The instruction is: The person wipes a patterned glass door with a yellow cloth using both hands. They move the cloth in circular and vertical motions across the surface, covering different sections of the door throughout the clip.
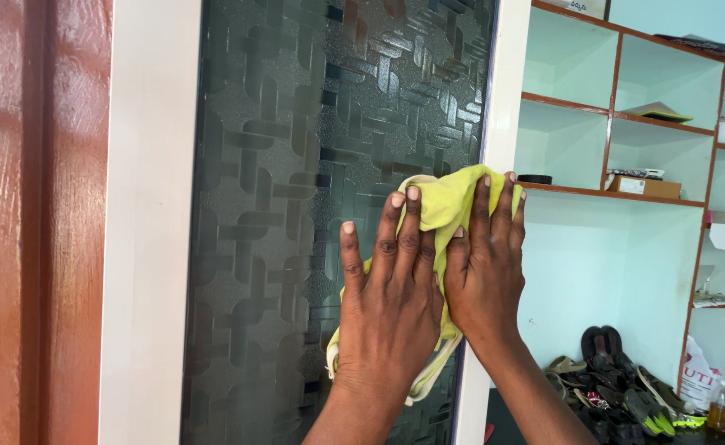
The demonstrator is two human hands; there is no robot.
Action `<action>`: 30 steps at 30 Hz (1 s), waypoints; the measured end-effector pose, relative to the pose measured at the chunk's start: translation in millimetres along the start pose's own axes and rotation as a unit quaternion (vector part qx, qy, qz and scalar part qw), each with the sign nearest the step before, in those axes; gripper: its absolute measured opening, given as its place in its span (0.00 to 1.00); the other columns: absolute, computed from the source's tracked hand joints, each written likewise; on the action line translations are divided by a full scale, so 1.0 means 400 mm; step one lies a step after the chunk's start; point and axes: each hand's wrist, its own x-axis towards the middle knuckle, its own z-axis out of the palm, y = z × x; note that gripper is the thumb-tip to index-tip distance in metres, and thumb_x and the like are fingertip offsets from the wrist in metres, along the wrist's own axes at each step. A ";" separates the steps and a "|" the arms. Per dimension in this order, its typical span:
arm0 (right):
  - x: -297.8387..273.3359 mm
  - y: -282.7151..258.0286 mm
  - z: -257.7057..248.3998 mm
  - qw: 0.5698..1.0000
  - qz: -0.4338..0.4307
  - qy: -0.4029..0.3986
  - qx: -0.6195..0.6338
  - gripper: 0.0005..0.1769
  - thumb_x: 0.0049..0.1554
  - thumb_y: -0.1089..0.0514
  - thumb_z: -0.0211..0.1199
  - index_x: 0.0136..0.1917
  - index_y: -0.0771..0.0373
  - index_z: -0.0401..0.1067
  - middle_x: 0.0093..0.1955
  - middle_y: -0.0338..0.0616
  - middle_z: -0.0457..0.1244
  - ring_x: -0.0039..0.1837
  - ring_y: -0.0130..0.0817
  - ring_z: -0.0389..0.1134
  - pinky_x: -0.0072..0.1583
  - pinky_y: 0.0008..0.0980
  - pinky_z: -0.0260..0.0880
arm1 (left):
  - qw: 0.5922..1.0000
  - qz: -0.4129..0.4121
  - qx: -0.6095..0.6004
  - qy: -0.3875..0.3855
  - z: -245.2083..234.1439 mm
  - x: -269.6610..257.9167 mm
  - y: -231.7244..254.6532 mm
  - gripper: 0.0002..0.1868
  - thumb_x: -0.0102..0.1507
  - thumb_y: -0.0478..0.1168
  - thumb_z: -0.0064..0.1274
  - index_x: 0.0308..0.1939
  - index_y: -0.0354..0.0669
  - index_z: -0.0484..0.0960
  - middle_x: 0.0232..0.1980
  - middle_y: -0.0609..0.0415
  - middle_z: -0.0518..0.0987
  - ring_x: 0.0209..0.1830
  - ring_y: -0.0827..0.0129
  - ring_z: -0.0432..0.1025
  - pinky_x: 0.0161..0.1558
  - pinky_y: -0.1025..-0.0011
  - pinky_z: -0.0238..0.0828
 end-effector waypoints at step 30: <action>-0.237 0.031 -0.025 0.998 -0.007 -0.030 0.055 0.37 0.65 0.57 0.47 0.81 0.76 0.44 0.85 0.68 0.38 0.85 0.71 0.37 0.80 0.60 0.45 | 0.999 -0.006 -0.030 -0.024 0.014 -0.181 0.080 0.27 0.69 0.52 0.38 0.68 0.47 0.77 0.82 0.49 0.58 0.84 0.61 0.44 0.76 0.39 0.20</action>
